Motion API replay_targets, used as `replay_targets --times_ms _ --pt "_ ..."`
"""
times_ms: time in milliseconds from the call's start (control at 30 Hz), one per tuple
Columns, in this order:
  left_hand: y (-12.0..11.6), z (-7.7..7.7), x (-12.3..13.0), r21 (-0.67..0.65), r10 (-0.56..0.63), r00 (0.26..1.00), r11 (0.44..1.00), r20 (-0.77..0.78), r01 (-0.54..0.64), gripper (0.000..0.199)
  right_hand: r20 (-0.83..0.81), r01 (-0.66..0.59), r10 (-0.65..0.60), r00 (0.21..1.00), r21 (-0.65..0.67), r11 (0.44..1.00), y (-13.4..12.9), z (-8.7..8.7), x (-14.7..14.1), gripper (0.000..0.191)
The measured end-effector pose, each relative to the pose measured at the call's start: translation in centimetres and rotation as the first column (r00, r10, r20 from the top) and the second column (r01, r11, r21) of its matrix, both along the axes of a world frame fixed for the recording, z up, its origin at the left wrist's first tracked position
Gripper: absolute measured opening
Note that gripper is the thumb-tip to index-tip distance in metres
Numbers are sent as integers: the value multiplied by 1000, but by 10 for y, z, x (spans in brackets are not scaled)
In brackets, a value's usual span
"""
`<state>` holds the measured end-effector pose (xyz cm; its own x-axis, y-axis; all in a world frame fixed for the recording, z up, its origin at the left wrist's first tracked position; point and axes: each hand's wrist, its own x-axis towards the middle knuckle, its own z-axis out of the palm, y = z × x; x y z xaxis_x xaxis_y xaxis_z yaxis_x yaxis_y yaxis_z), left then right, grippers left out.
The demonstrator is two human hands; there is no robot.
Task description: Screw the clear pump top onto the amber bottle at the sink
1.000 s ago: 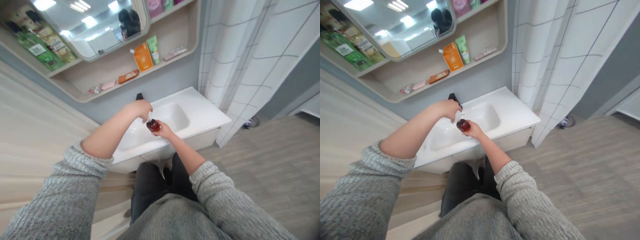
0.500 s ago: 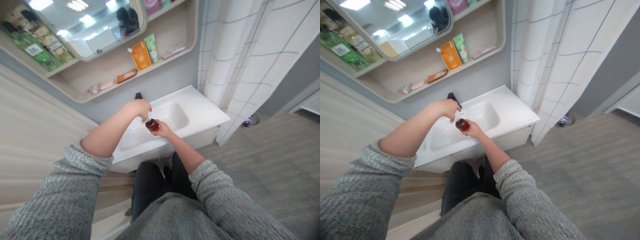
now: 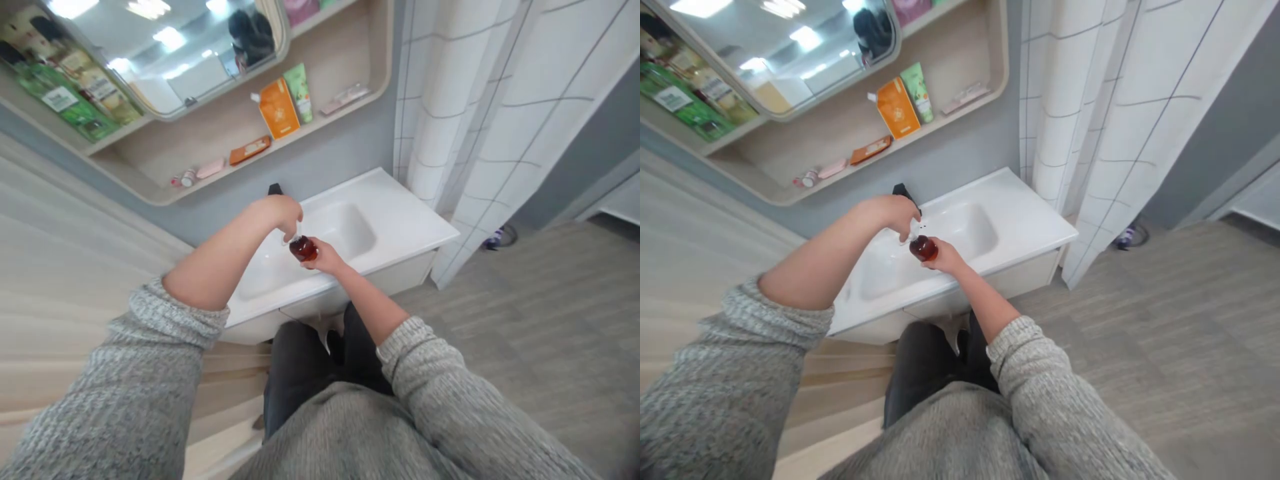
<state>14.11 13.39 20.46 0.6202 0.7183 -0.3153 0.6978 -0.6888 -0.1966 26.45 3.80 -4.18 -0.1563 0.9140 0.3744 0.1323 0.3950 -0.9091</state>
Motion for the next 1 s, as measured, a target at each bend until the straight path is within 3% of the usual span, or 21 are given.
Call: replay_targets --times_ms 133,333,500,667,833,1000 --pt "1 1 5 -1 -64 995 998 -71 64 60 -10 4 -4 1000 6 1000 0 -1 0 83" --pt "-11 13 11 -26 73 989 997 -131 -77 76 -17 -9 9 1000 10 1000 -2 2 1 82" --pt "-22 22 13 -29 56 981 998 -185 -62 83 -5 8 -8 1000 7 1000 -3 4 1 82" --pt "-39 34 7 -52 117 973 990 -200 -130 98 -3 1 -1 1000 10 1000 -3 5 1 82" --pt "-38 30 -20 -95 144 986 984 -84 -152 92 10 -26 26 1000 -2 1000 -4 5 1 80" --pt "-27 10 -59 -130 155 953 984 261 -124 77 1 -52 52 999 -29 998 -5 7 2 84"
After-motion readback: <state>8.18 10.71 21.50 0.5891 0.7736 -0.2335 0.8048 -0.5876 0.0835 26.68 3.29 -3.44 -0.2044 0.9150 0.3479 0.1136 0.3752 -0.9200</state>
